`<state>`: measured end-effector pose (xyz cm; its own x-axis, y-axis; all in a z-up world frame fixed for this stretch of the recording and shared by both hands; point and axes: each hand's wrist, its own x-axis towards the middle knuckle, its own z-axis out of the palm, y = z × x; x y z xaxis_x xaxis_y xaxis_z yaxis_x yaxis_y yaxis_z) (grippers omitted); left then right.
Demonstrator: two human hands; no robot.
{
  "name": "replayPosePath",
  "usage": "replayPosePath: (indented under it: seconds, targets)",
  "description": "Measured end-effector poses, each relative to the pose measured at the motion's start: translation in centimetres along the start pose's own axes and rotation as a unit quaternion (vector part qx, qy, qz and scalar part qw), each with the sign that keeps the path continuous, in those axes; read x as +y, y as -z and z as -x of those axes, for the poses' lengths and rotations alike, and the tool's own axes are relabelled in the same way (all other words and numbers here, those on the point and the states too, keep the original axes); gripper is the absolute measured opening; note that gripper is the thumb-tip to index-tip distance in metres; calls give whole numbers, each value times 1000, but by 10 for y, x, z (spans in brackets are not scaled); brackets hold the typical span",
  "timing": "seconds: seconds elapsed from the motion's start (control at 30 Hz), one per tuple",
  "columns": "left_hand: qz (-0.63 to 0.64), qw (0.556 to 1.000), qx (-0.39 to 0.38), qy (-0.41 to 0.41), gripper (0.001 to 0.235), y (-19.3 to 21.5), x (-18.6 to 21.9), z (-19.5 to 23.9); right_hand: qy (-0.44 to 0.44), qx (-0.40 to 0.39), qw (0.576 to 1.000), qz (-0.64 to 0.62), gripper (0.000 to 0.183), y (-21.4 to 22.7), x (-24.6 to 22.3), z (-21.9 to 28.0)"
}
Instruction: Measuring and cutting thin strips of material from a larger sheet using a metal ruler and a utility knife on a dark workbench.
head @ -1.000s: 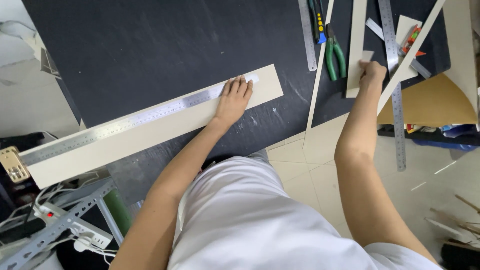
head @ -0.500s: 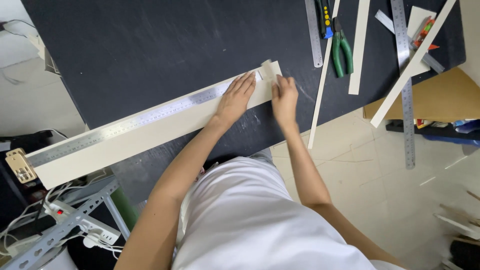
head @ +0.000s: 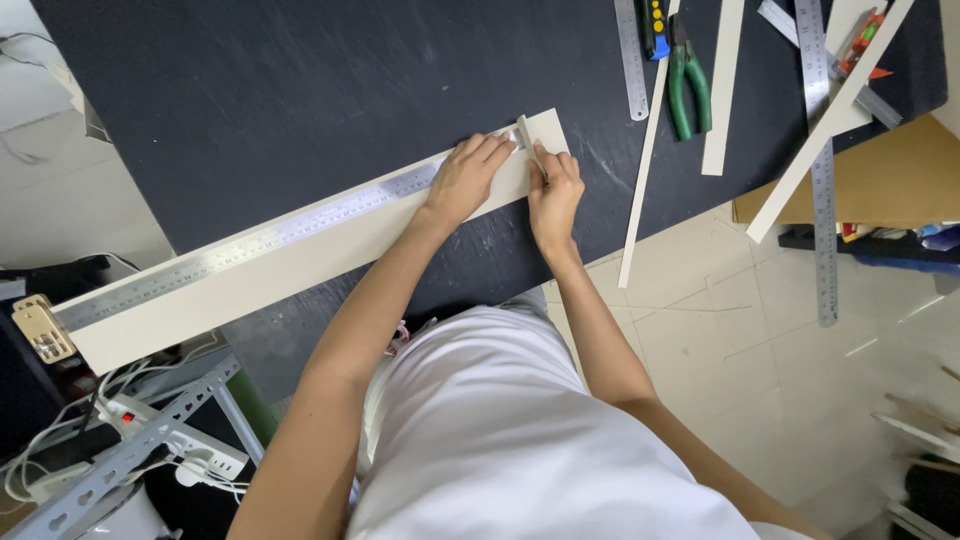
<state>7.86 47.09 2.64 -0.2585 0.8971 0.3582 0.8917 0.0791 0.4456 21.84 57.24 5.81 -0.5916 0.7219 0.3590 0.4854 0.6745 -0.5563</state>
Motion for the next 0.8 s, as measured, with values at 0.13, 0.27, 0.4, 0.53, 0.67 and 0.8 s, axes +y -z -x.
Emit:
replayPosePath:
  seconds: [0.13, 0.27, 0.4, 0.53, 0.67, 0.8]
  targets:
    - [-19, 999, -46, 1, 48, 1, 2, -1, -7, -10, 1000, -22, 29, 3, -3, -3]
    - [-22, 998, -63, 5, 58, 4, 4, -4, -10, -6, 999, -37, 29, 3, -7, -6]
    - [-38, 995, -91, 2, 61, 1, 5, -4, 1, -6, 999, -51, 29, 9, -9, -5]
    - [-57, 991, -119, 7, 67, 8, 8, -10, -37, -64, 991, -108, 28, 18, 0, -16]
    - [-38, 988, -149, 19, 69, 12, 11, -15, -58, -46, 996, -56, 17, 36, 67, -67]
    - [-73, 992, -106, -20, 96, 13, 12, -13, -108, 79, 983, 123, 34, 41, 177, -121]
